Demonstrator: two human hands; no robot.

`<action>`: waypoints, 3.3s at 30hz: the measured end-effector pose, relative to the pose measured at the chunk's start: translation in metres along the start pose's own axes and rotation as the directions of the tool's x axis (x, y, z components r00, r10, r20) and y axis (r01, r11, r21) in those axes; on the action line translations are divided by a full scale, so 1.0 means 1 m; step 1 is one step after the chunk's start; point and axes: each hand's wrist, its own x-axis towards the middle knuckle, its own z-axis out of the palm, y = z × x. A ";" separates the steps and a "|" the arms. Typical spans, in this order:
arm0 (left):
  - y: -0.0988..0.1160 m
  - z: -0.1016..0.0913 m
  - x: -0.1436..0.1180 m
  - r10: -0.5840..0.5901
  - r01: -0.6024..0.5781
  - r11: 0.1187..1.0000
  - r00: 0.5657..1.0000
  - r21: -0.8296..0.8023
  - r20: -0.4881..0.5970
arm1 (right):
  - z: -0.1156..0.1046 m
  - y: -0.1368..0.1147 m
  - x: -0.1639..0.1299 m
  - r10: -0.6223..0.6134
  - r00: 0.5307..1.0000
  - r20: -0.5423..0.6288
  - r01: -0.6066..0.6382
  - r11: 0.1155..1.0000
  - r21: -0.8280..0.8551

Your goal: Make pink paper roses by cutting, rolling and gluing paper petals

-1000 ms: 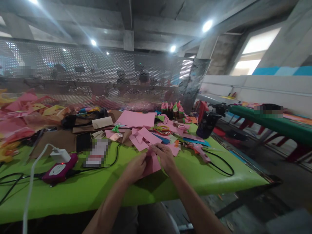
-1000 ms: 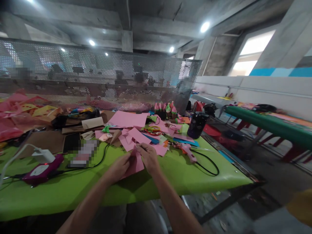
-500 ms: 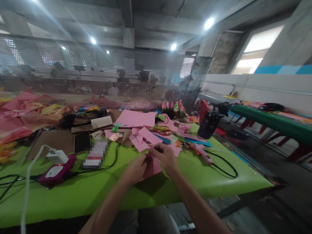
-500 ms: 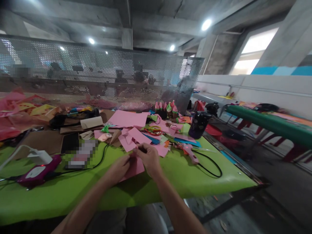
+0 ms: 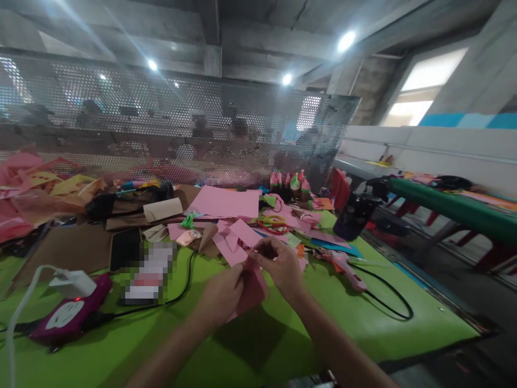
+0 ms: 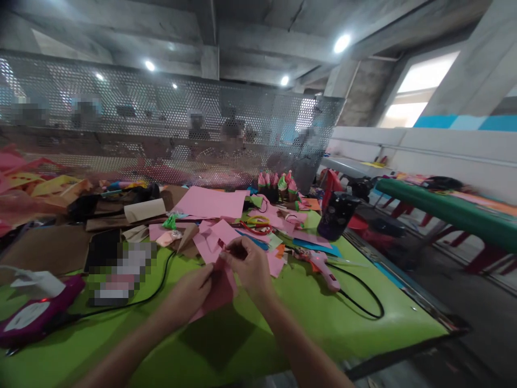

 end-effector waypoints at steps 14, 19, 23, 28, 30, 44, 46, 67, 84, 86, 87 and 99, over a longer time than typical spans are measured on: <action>-0.002 -0.008 0.025 -0.034 0.033 0.998 0.999 0.047 0.025 | -0.006 0.003 0.029 -0.011 0.995 0.095 0.016 0.998 -0.061; -0.004 -0.006 0.032 -0.071 0.069 0.997 0.996 0.045 0.044 | -0.003 0.003 0.032 -0.030 0.993 0.115 0.043 0.993 -0.114; -0.006 -0.002 0.036 -0.095 0.094 0.995 0.993 0.013 0.065 | 0.002 0.005 0.033 -0.054 0.993 0.101 0.077 0.967 -0.241; -0.008 0.003 0.034 -0.076 0.082 0.990 0.996 -0.111 0.054 | 0.004 0.013 0.034 -0.138 0.985 0.099 0.164 0.928 -0.334; -0.010 0.005 0.034 -0.062 0.070 0.993 0.995 -0.100 0.073 | 0.002 0.019 0.035 -0.140 0.979 0.146 0.180 0.930 -0.319; -0.015 -0.007 0.033 -0.113 0.120 0.991 0.985 -0.051 0.131 | 0.003 0.020 0.043 0.022 0.987 0.157 0.046 0.907 -0.418; -0.016 -0.006 0.033 -0.078 0.081 0.996 0.990 -0.022 0.119 | 0.003 0.019 0.042 0.032 0.982 0.186 0.043 0.923 -0.383; -0.022 -0.004 0.036 0.002 0.004 0.988 0.999 -0.155 0.040 | -0.002 0.020 0.034 0.330 0.940 0.092 -0.338 0.937 0.093; -0.027 -0.009 0.036 -0.160 0.054 0.740 0.982 -0.670 -0.098 | 0.001 0.023 0.014 0.408 0.863 0.299 -0.474 0.859 0.194; -0.027 -0.007 0.036 -0.162 0.055 0.732 0.982 -0.680 -0.094 | 0.001 0.022 0.014 0.399 0.875 0.274 -0.456 0.869 0.193; -0.027 -0.007 0.036 -0.167 0.062 0.726 0.982 -0.685 -0.088 | 0.001 0.021 0.014 0.393 0.878 0.272 -0.451 0.870 0.199; -0.019 -0.020 0.037 -0.249 0.208 0.442 0.963 -0.872 0.104 | 0.000 0.016 0.015 0.411 0.847 0.336 -0.518 0.779 0.354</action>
